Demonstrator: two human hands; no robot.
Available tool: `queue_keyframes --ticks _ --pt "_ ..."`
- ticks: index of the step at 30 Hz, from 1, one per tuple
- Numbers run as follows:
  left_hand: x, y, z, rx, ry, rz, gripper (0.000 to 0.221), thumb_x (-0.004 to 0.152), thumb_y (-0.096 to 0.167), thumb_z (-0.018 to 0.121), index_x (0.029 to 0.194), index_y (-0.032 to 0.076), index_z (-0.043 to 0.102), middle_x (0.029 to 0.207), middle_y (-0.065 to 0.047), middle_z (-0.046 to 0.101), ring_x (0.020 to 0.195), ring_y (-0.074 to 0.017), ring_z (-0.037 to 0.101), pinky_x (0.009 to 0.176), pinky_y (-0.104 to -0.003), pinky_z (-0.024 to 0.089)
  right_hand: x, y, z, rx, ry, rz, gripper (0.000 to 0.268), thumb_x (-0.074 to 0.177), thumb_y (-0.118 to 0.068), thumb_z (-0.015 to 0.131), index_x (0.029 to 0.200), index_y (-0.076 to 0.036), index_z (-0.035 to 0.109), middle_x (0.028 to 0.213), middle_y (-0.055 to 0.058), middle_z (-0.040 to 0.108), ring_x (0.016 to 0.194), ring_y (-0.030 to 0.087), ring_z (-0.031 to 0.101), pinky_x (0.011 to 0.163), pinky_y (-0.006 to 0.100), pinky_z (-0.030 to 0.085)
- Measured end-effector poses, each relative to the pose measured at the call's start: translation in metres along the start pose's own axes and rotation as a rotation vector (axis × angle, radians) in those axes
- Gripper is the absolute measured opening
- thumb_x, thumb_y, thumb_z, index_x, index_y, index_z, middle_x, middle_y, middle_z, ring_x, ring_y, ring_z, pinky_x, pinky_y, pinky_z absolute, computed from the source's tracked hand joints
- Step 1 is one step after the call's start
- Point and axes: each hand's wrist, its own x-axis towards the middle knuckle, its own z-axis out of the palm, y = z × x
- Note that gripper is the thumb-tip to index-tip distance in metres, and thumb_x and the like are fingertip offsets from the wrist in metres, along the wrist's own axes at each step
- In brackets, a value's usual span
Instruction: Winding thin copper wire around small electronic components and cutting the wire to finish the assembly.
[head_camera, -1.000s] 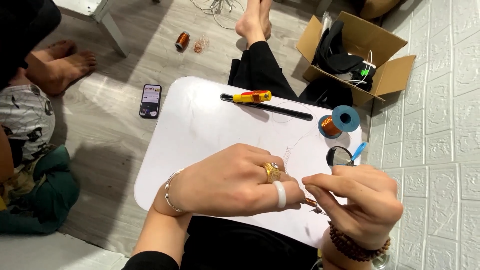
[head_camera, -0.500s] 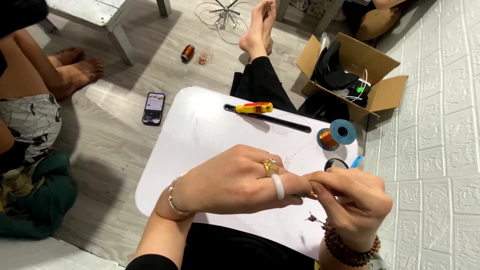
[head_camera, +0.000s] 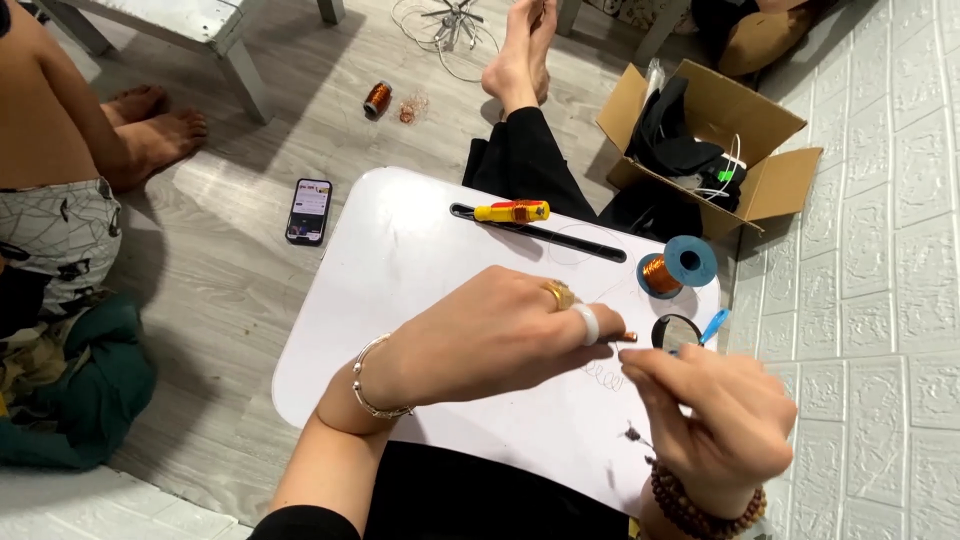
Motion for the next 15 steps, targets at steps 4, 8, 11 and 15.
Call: queue_keyframes --ticks 4,8,11,15 --pt "0.000 0.003 -0.012 -0.110 0.183 0.022 0.016 0.091 0.013 0.072 0.104 0.007 0.066 0.066 -0.001 0.062 0.054 -0.0143 0.058 0.053 -0.031 0.042 0.004 -0.005 -0.004 0.011 -0.035 0.045 0.008 0.072 0.007 0.075 0.077 0.005 0.069 0.050 0.002 0.055 0.039 0.009 0.035 0.041 0.023 0.027" --pt "-0.006 0.004 -0.019 -0.235 0.224 0.052 0.014 0.091 0.012 0.071 0.104 0.007 0.067 0.084 -0.003 0.073 0.065 -0.0154 0.068 0.059 -0.029 0.049 0.001 0.017 -0.003 0.001 -0.004 0.098 0.008 0.078 0.004 0.075 0.085 0.003 0.071 0.061 0.005 0.066 0.039 0.006 0.038 0.039 0.020 0.026" --pt "-0.011 0.007 -0.020 -0.259 0.157 0.077 0.015 0.091 0.012 0.072 0.105 0.008 0.069 0.082 -0.003 0.072 0.064 -0.0169 0.066 0.059 -0.031 0.049 0.004 0.021 0.000 0.149 -0.017 0.167 0.007 0.082 0.005 0.071 0.089 0.004 0.069 0.052 0.000 0.052 0.043 0.006 0.029 0.044 0.021 0.019" --pt "-0.012 0.007 -0.019 -0.269 0.024 0.047 0.020 0.093 0.016 0.067 0.111 0.008 0.061 0.080 -0.003 0.073 0.063 -0.0193 0.068 0.057 -0.031 0.048 -0.005 0.028 0.000 0.163 0.065 0.172 0.009 0.083 0.004 0.071 0.092 0.005 0.069 0.063 0.005 0.062 0.043 0.005 0.032 0.044 0.020 0.022"
